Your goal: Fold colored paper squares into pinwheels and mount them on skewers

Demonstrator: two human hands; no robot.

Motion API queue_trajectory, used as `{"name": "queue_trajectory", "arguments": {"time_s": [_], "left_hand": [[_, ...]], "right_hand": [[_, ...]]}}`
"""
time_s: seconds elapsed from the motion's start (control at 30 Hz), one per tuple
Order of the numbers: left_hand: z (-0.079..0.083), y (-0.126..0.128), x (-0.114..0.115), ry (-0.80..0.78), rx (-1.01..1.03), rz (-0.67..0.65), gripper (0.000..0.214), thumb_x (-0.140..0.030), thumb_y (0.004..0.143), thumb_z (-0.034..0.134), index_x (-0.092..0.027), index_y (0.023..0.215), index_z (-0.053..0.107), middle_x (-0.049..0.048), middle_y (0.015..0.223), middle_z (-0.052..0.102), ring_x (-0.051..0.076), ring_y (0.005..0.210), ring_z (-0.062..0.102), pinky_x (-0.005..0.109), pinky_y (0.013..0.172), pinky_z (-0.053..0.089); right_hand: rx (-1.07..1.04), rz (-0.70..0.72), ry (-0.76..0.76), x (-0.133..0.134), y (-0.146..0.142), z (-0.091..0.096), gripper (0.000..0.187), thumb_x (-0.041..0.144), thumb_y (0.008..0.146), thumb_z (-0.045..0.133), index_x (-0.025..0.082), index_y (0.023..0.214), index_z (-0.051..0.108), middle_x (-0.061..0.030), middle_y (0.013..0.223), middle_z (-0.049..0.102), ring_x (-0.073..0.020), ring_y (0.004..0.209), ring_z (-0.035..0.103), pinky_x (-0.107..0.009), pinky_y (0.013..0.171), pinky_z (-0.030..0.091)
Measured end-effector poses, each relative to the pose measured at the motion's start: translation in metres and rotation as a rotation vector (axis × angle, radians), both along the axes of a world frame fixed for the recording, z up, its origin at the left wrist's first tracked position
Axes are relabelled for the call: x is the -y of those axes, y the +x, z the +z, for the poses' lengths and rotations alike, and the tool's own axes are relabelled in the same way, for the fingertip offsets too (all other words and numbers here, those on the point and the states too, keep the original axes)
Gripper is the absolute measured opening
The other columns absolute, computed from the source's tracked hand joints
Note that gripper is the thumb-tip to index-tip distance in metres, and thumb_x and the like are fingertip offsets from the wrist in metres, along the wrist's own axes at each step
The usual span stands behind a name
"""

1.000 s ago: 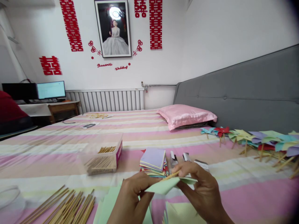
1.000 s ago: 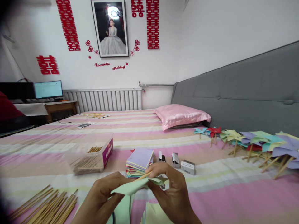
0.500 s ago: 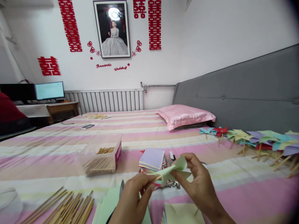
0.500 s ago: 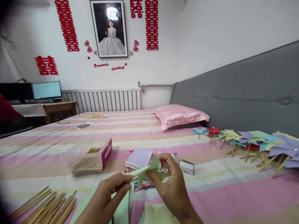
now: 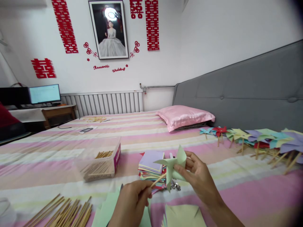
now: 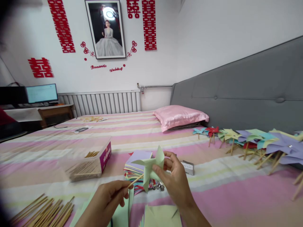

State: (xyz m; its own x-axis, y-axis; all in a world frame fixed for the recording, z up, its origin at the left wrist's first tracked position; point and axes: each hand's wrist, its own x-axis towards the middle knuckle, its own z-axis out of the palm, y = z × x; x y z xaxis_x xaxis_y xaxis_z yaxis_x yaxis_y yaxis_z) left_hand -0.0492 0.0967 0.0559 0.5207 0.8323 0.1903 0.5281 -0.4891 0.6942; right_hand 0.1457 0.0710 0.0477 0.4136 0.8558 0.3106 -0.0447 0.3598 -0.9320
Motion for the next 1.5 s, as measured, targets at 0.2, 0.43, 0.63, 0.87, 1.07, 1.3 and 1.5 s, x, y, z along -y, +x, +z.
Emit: {"name": "queue_trajectory", "arguments": {"time_s": [0.2, 0.43, 0.63, 0.87, 1.07, 1.3, 1.5], "left_hand": [[-0.005, 0.001, -0.005, -0.183, 0.261, -0.018, 0.024, -0.029, 0.083, 0.044, -0.016, 0.074, 0.062, 0.0027, 0.068, 0.063, 0.016, 0.067, 0.056, 0.025, 0.062, 0.039], [-0.005, 0.007, -0.005, -0.337, 0.355, 0.0, 0.021, -0.032, 0.08, 0.05, -0.015, 0.078, 0.062, 0.0022, 0.072, 0.063, 0.015, 0.069, 0.056, 0.024, 0.055, 0.034], [-0.008, 0.006, -0.004, -0.331, 0.35, -0.023, 0.022, -0.033, 0.08, 0.051, -0.014, 0.078, 0.062, 0.0028, 0.07, 0.062, 0.017, 0.072, 0.058, 0.024, 0.057, 0.035], [-0.008, 0.005, -0.004, -0.318, 0.331, -0.025, 0.024, -0.033, 0.082, 0.049, -0.014, 0.08, 0.063, 0.0031, 0.071, 0.062, 0.016, 0.069, 0.056, 0.024, 0.056, 0.034], [-0.007, 0.007, -0.004, -0.317, 0.317, -0.004, 0.025, -0.034, 0.081, 0.05, -0.013, 0.08, 0.063, 0.0034, 0.07, 0.062, 0.015, 0.067, 0.054, 0.023, 0.053, 0.032], [-0.005, 0.006, -0.002, -0.315, 0.316, 0.004, 0.024, -0.033, 0.081, 0.049, -0.014, 0.079, 0.063, 0.0024, 0.068, 0.062, 0.013, 0.063, 0.052, 0.022, 0.052, 0.032], [-0.004, 0.007, -0.002, -0.32, 0.317, 0.001, 0.021, -0.031, 0.08, 0.05, -0.014, 0.077, 0.062, 0.0022, 0.069, 0.061, 0.015, 0.067, 0.056, 0.022, 0.054, 0.035]], "right_hand": [[-0.173, -0.055, 0.009, 0.0, 0.004, 0.002, 0.049, 0.049, 0.064, 0.069, 0.018, 0.1, 0.057, -0.0053, 0.08, 0.067, -0.0207, 0.075, 0.061, -0.029, 0.066, 0.045], [-0.092, 0.246, -0.105, -0.003, -0.01, -0.007, 0.033, 0.045, 0.062, 0.072, 0.014, 0.072, 0.07, -0.0025, 0.061, 0.065, -0.0137, 0.056, 0.054, -0.024, 0.055, 0.039], [-0.019, 0.193, -0.104, -0.004, -0.012, -0.01, 0.029, 0.044, 0.06, 0.072, 0.015, 0.061, 0.072, -0.0081, 0.085, 0.068, -0.0253, 0.084, 0.058, -0.032, 0.071, 0.042], [-0.112, 0.079, -0.098, 0.0, -0.009, -0.004, 0.021, 0.036, 0.059, 0.073, 0.016, 0.059, 0.07, -0.0069, 0.083, 0.068, -0.0226, 0.079, 0.058, -0.03, 0.069, 0.042], [-0.13, 0.067, -0.101, 0.002, -0.003, 0.001, 0.021, 0.035, 0.061, 0.072, 0.016, 0.071, 0.07, -0.0008, 0.064, 0.064, -0.0148, 0.063, 0.052, -0.025, 0.063, 0.04], [-0.14, 0.014, -0.061, 0.003, -0.003, 0.002, 0.02, 0.037, 0.063, 0.07, 0.017, 0.067, 0.069, -0.0014, 0.066, 0.066, -0.018, 0.068, 0.055, -0.026, 0.064, 0.04], [-0.143, -0.093, -0.014, 0.0, -0.001, 0.001, 0.027, 0.041, 0.067, 0.067, 0.018, 0.08, 0.067, -0.0046, 0.079, 0.067, -0.0206, 0.075, 0.057, -0.028, 0.063, 0.042]]}}
